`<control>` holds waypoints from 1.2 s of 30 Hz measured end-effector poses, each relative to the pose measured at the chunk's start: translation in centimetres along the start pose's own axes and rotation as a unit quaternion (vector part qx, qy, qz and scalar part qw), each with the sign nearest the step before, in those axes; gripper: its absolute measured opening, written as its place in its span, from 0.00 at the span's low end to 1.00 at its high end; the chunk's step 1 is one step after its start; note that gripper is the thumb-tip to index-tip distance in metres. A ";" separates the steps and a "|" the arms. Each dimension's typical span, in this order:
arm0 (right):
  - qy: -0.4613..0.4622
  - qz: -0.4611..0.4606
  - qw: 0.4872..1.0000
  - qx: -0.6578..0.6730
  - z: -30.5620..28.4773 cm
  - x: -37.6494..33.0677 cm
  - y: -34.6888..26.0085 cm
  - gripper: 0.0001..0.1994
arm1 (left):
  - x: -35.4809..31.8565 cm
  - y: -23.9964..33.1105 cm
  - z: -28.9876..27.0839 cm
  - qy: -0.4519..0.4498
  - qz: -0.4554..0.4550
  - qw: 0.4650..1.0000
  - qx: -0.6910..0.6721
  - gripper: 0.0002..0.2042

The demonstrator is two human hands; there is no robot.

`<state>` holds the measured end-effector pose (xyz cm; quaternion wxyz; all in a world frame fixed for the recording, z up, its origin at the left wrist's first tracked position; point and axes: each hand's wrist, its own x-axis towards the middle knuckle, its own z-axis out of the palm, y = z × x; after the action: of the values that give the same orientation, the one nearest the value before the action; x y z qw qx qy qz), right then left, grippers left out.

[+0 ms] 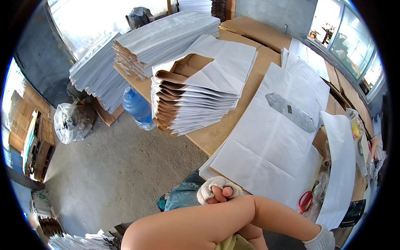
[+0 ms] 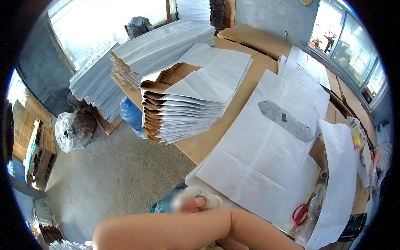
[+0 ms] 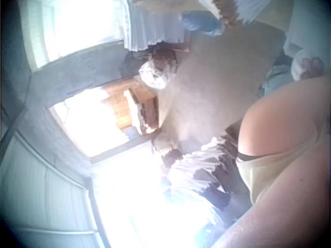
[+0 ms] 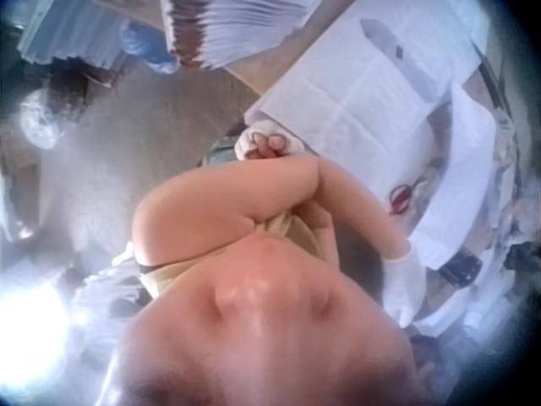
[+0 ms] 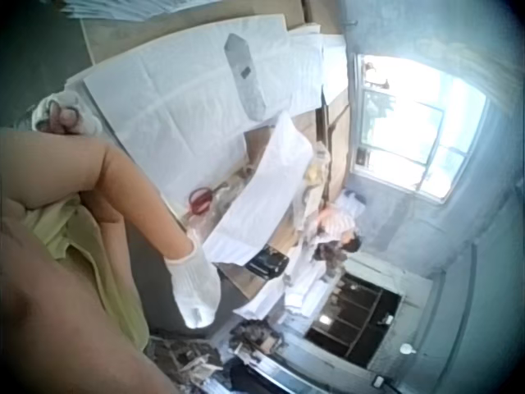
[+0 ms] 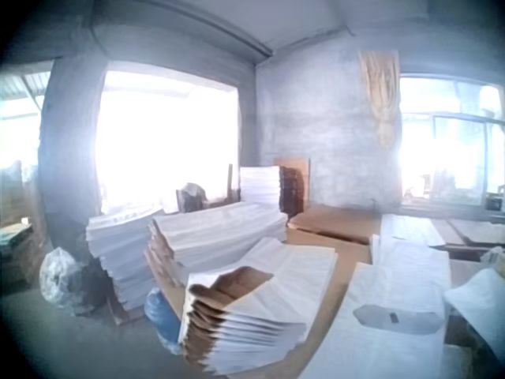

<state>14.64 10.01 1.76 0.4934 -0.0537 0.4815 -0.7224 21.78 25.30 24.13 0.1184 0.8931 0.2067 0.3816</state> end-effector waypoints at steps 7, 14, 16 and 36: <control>0.030 -0.005 0.999 0.027 -1.0 -1.8 0.3 0.12 | -0.7 -1.1 0.2 0.015 -0.011 1.000 -0.026 0.16; 0.068 -0.039 0.995 0.058 -0.9 -3.7 1.0 0.12 | -4.1 -1.8 0.0 0.065 -0.128 0.990 -0.005 0.14; 0.088 -0.054 0.992 0.067 -0.8 -5.1 1.3 0.12 | -7.3 -1.9 -0.5 0.088 -0.190 0.978 0.014 0.13; 0.650 -0.126 0.652 -0.370 -12.2 -21.5 -1.4 0.24 | -44.0 10.4 -0.2 0.476 -0.686 0.529 0.148 0.17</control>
<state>17.88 34.30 4.88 -0.1020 0.1910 0.8951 -0.3898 -2.91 -4.08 0.29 0.0938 0.1669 0.8354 0.5152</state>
